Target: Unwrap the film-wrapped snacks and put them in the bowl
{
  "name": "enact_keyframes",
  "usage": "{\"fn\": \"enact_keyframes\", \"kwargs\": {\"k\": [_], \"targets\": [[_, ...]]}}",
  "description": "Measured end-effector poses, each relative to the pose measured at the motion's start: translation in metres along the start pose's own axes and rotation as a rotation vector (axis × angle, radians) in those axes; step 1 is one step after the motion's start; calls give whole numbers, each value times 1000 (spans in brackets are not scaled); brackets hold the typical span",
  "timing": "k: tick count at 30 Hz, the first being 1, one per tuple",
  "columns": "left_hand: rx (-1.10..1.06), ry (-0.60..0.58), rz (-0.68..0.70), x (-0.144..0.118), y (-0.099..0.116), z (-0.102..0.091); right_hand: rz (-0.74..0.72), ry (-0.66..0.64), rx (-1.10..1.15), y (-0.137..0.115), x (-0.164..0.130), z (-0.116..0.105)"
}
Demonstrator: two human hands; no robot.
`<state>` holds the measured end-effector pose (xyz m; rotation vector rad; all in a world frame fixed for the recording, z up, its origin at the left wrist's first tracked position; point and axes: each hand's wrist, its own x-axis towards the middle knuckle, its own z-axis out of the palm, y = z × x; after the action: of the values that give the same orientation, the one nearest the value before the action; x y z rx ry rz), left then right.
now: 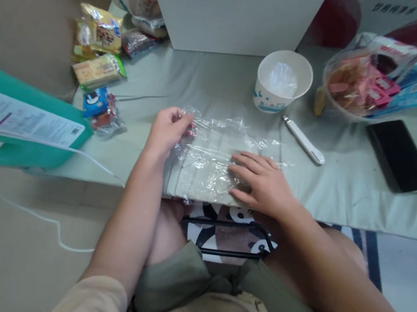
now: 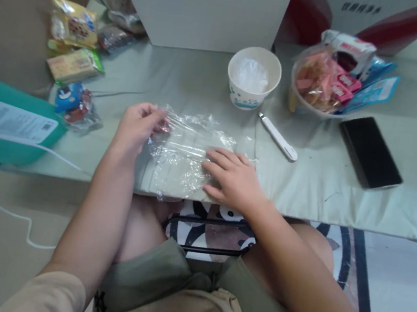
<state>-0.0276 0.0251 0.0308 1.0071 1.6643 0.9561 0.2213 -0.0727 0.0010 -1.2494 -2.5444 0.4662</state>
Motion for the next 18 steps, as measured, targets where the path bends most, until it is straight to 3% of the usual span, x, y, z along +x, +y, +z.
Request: {"fn": "enact_keyframes", "kwargs": {"k": [5, 7, 11, 16, 18], "targets": [[30, 270, 188, 23, -12, -9, 43, 19, -45, -5, -5, -9], [73, 324, 273, 28, -17, -11, 90, 61, -26, -7, -5, -12], [124, 214, 330, 25, -21, -11, 220, 141, 204, -3, -8, -21], [80, 29, 288, 12, -14, -3, 295, -16, 671, 18, -11, -25], [62, -20, 248, 12, -14, -1, 347, 39, 727, 29, -12, -19]]}}
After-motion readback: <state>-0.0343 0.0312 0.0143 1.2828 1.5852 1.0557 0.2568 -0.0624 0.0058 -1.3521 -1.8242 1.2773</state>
